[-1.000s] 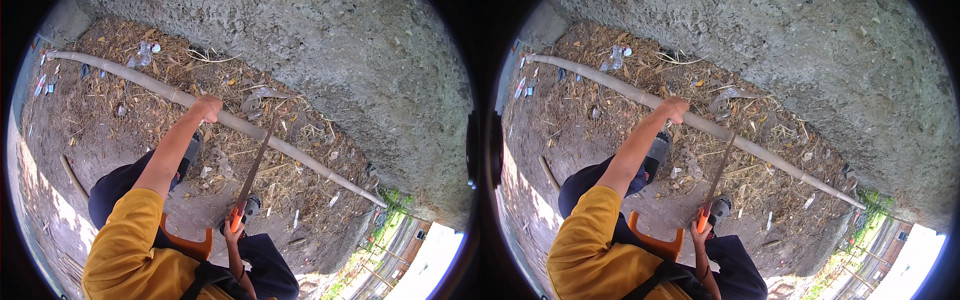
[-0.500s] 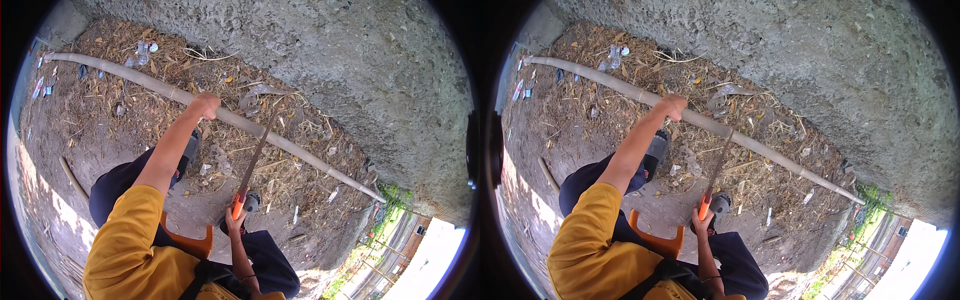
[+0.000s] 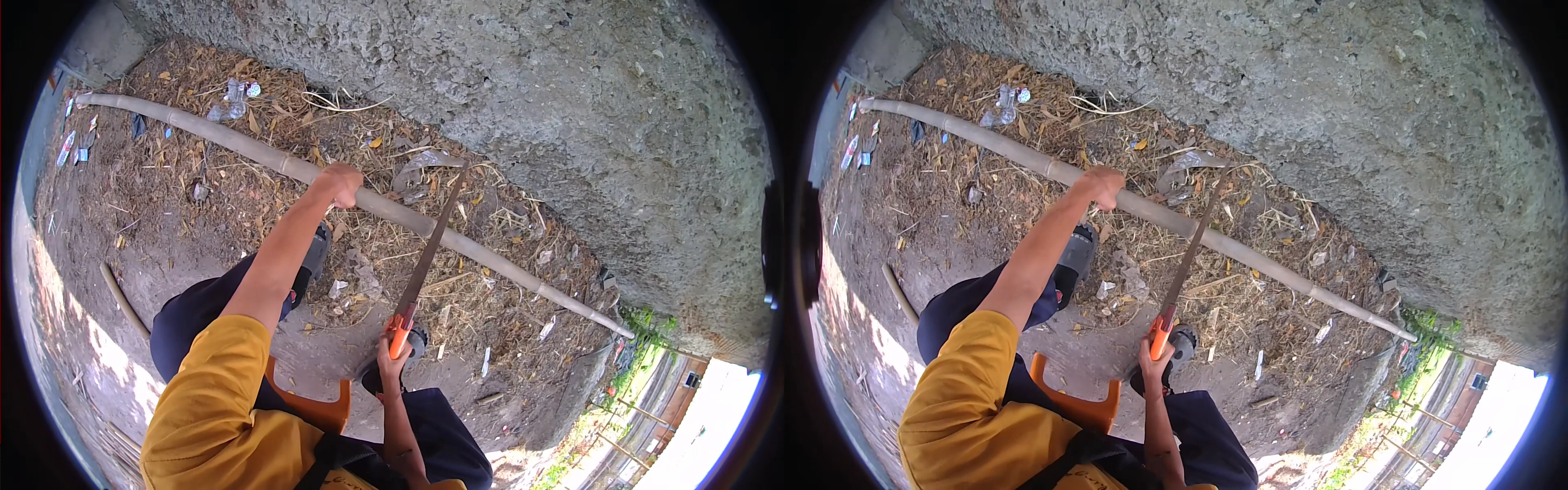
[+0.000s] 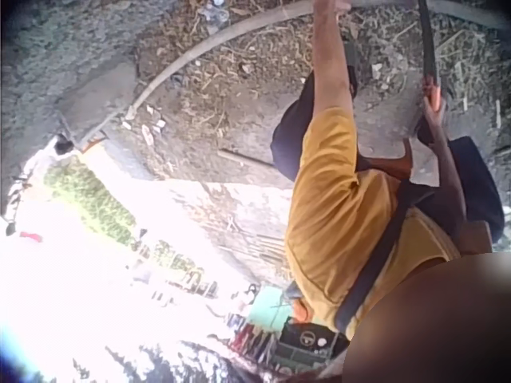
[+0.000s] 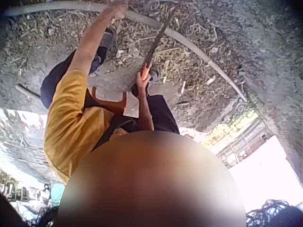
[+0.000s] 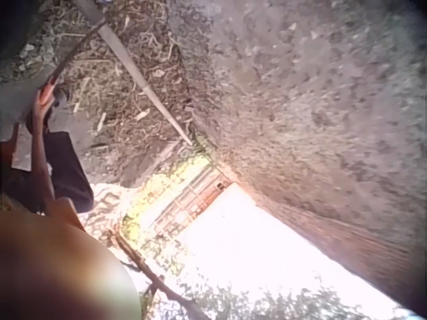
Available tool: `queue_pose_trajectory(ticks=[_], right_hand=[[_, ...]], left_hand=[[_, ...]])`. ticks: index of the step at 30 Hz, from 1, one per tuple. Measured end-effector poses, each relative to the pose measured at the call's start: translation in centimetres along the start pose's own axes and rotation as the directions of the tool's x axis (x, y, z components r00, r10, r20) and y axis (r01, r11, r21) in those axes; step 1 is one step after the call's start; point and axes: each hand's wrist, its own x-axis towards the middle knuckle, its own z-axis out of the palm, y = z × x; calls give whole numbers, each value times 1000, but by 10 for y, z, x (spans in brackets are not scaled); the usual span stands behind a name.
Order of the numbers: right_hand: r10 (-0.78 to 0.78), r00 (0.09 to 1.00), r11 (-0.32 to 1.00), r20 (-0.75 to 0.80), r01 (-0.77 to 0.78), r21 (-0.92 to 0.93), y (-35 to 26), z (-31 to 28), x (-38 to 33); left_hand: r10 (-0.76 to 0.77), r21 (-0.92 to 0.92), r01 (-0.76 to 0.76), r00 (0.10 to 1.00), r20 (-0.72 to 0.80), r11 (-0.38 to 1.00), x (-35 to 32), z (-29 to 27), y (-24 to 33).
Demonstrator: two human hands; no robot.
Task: The person saws a long bamboo pole using a hand saw while holding it steady with one hand on the ground.
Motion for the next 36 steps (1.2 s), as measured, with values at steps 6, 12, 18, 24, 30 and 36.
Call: queue_pose_trajectory(ticks=[6, 12, 18, 24, 30, 36], right_hand=[[-112, 985, 985, -135, 127, 115, 28, -2, -69], [-106, 992, 994, -72, 107, 3, -11, -6, 25], [-136, 989, 973, -62, 145, 182, 33, -2, -60], [-127, 984, 992, -129, 125, -23, -29, 11, 17], [-84, 991, 958, -101, 108, 264, 16, -6, -54], [-110, 994, 987, 27, 112, -114, -10, -13, 4]], left_hand=[[10, -22, -11, 997, -76, 1000, 0, 11, -11], [55, 43, -48, 985, -166, 998, -8, 16, 12], [25, 32, -21, 988, -153, 999, -14, 21, -4], [78, 69, -62, 966, -248, 996, -6, 27, 6], [60, 56, -47, 966, -251, 997, -16, 32, -2], [68, 81, -50, 969, -238, 995, -13, 24, 4]])
